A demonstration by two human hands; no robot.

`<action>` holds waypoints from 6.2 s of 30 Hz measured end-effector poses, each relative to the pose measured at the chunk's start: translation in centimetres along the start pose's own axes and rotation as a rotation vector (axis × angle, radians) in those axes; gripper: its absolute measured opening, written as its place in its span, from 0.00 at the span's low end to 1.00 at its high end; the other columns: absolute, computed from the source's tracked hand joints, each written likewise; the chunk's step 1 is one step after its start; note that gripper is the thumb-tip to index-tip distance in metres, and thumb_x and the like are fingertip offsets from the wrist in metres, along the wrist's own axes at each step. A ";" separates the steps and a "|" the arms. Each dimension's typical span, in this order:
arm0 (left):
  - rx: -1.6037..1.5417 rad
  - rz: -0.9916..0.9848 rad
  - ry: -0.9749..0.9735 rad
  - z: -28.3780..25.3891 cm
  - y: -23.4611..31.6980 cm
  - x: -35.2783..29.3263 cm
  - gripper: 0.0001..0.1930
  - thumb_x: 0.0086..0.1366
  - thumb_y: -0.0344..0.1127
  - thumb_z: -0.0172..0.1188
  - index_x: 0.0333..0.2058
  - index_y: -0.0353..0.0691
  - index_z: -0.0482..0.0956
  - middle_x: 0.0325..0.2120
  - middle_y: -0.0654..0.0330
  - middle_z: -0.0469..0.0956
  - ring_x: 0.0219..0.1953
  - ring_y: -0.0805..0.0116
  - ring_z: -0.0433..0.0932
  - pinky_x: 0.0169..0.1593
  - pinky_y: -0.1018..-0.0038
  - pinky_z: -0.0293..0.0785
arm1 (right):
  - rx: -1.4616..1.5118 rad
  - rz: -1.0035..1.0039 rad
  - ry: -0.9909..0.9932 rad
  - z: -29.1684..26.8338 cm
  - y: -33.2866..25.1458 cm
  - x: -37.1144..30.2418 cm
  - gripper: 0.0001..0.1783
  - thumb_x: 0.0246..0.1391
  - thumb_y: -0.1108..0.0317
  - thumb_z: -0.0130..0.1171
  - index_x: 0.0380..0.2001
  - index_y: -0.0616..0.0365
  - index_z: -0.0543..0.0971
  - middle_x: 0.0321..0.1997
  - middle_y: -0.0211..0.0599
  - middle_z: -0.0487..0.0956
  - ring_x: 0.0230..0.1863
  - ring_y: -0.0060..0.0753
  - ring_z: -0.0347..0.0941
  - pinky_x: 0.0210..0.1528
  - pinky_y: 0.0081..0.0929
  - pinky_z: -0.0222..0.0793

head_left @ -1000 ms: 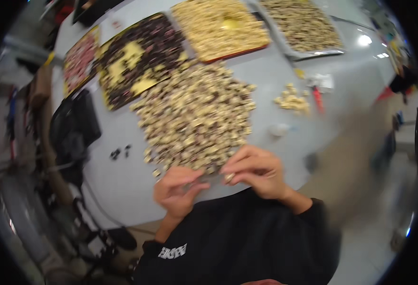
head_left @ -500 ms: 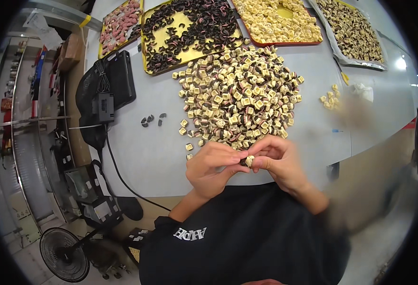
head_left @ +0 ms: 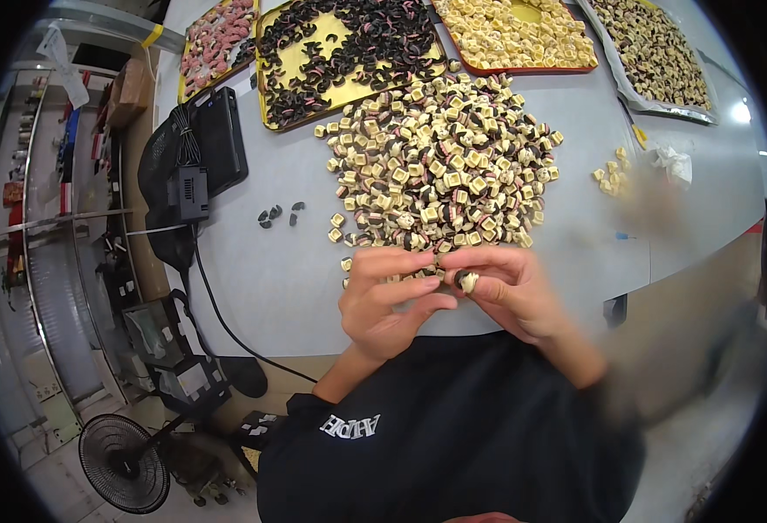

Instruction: Applying glue to small toy components and joining them together.

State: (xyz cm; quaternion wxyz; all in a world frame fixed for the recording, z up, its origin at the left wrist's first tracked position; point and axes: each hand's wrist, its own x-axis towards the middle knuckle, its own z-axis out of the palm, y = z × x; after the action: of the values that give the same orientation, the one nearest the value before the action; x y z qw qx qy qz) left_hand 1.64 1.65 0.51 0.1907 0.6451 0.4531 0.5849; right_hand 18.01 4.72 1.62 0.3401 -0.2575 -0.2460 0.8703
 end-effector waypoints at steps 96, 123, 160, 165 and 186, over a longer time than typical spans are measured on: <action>-0.420 -0.487 -0.101 -0.4 0.0 -1.3 0.20 0.46 0.20 0.64 0.42 0.30 0.74 0.33 0.51 0.76 0.33 0.66 0.76 0.36 0.76 0.74 | -0.395 -0.810 0.261 -4.5 0.0 -1.0 0.18 0.54 0.59 0.52 0.39 0.61 0.64 0.40 0.50 0.71 0.29 0.26 0.68 0.30 0.20 0.65; 0.047 -0.082 -0.106 1.4 -1.7 -0.9 0.23 0.37 0.26 0.71 0.37 0.32 0.76 0.24 0.58 0.78 0.23 0.69 0.75 0.26 0.79 0.71 | -0.441 -0.662 0.196 -3.9 0.4 1.1 0.22 0.55 0.52 0.49 0.36 0.62 0.59 0.24 0.52 0.74 0.18 0.23 0.69 0.15 0.12 0.59; 0.006 -0.108 -0.133 2.4 -2.0 -0.8 0.25 0.37 0.28 0.71 0.38 0.33 0.76 0.24 0.58 0.78 0.24 0.68 0.77 0.28 0.78 0.71 | -0.503 -0.770 0.279 -5.7 -0.5 1.0 0.21 0.55 0.53 0.49 0.36 0.61 0.59 0.29 0.51 0.74 0.20 0.22 0.67 0.22 0.17 0.65; -0.023 -0.145 -0.083 3.2 -2.2 -0.9 0.26 0.35 0.27 0.72 0.38 0.34 0.75 0.23 0.58 0.79 0.24 0.68 0.77 0.29 0.78 0.72 | -0.471 -0.889 0.279 -7.2 -3.0 -0.5 0.18 0.53 0.62 0.54 0.39 0.58 0.60 0.38 0.51 0.73 0.31 0.30 0.70 0.33 0.23 0.68; 0.042 -0.262 -0.118 3.2 -0.5 -0.9 0.30 0.35 0.16 0.67 0.42 0.31 0.72 0.25 0.59 0.74 0.29 0.72 0.71 0.37 0.76 0.69 | -1.453 -0.882 0.941 -12.6 -8.6 -7.1 0.16 0.41 0.78 0.60 0.37 0.62 0.72 0.41 0.41 0.73 0.42 0.36 0.69 0.45 0.27 0.64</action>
State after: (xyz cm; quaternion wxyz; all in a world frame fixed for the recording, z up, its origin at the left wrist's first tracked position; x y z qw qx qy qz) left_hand 4.53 2.09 -1.20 0.2783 0.6174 0.5336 0.5066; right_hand 34.31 8.36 -0.60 0.4575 -0.6112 -0.6367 0.1085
